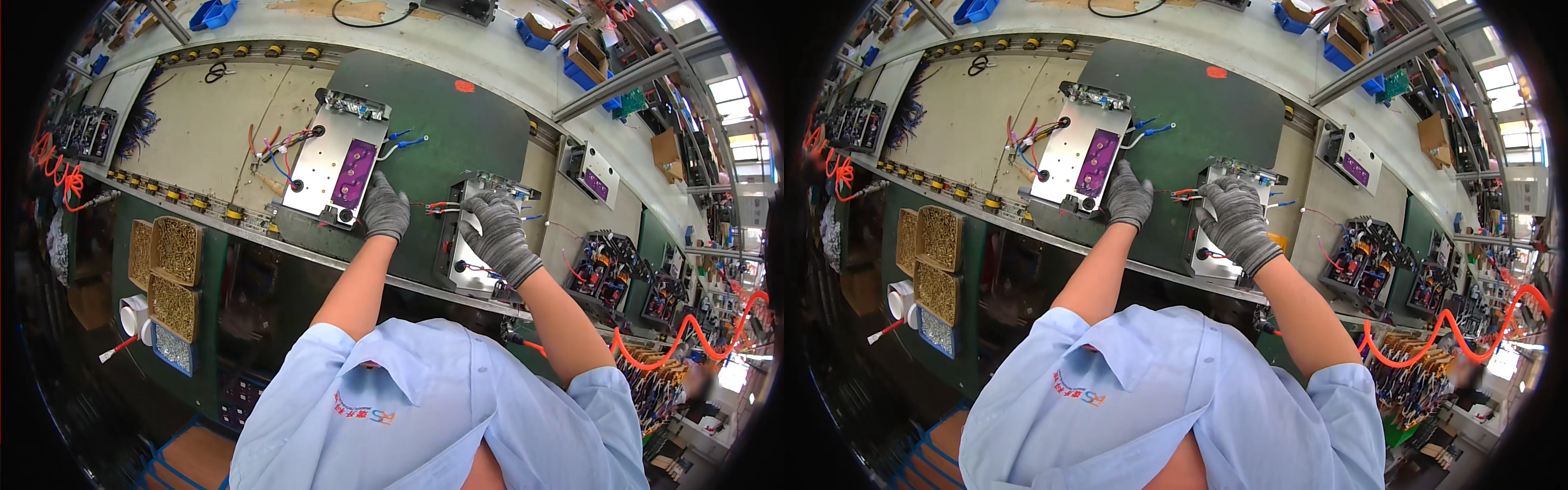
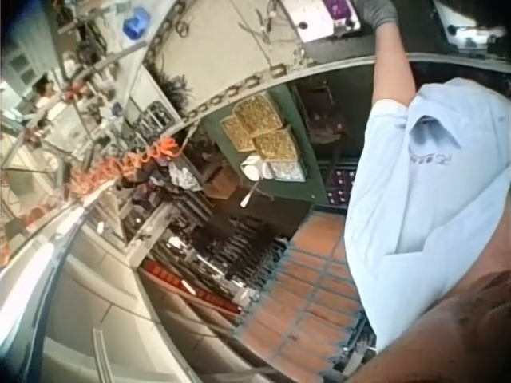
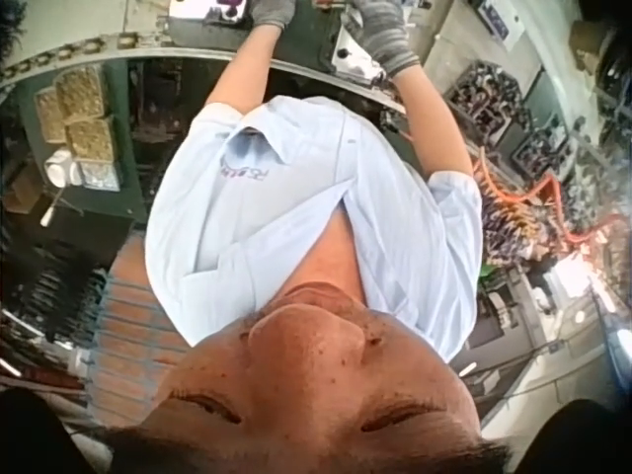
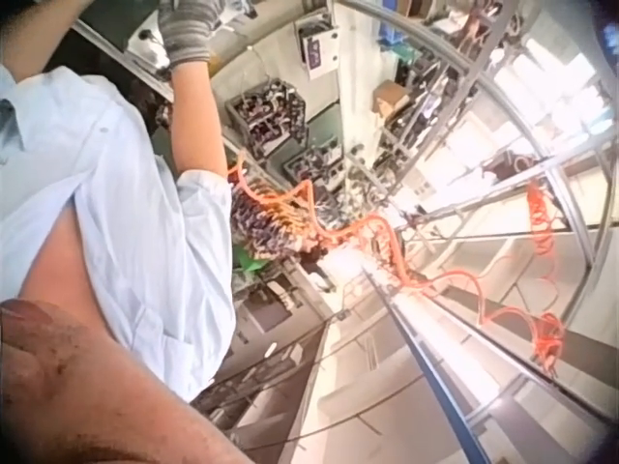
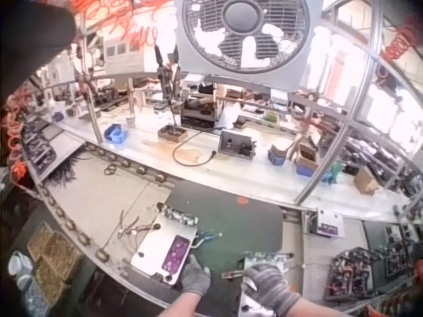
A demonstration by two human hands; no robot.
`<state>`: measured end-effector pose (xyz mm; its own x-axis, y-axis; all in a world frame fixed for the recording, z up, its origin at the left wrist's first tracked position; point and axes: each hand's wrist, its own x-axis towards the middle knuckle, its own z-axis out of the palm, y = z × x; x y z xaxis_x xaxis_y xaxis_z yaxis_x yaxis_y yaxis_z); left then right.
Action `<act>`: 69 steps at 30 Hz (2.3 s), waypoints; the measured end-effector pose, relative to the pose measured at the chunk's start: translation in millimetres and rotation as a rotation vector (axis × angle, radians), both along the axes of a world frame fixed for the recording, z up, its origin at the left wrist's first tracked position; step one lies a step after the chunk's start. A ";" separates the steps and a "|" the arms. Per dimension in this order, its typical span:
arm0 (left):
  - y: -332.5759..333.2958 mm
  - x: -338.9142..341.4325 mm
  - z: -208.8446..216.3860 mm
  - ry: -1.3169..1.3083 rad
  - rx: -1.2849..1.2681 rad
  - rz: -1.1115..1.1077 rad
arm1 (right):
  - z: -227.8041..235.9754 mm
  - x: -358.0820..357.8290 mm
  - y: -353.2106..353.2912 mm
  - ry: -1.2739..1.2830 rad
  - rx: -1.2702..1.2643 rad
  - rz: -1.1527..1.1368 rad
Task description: Assembling metal components and wiring for electronic power units at an industrial workstation.
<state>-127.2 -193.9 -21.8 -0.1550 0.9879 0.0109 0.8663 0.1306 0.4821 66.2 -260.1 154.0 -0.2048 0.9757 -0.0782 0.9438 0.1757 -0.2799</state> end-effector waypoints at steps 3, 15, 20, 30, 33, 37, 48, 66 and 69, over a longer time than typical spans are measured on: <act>17.1 -2.1 -0.4 0.165 -0.123 -0.064 | 0.9 1.7 -1.2 0.128 0.063 0.003; 10.4 -18.0 24.6 0.135 -0.385 -0.293 | 5.5 -3.0 4.4 0.277 0.123 0.049; -17.9 -24.5 64.5 -0.032 -0.145 -0.386 | -0.2 -14.2 14.9 0.355 0.034 0.047; -37.4 -37.2 109.3 -0.614 -0.026 -0.232 | -49.7 -53.5 84.3 0.473 -0.690 0.188; -40.7 -40.3 102.8 -0.832 0.075 -0.204 | -43.2 -65.9 88.6 0.372 -0.698 0.172; -42.2 -28.9 90.6 -1.126 0.030 0.051 | -6.3 -70.1 99.9 0.654 -0.721 -0.054; -4.0 54.5 -2.8 0.205 0.134 -0.513 | 30.7 -73.9 107.6 0.532 -0.546 0.149; -16.0 21.4 108.5 -1.567 -0.401 -0.526 | 17.8 6.4 41.5 0.541 0.014 0.014; -14.0 29.2 127.6 -0.975 -0.149 -0.711 | 13.6 -0.3 37.1 0.615 -0.032 -0.151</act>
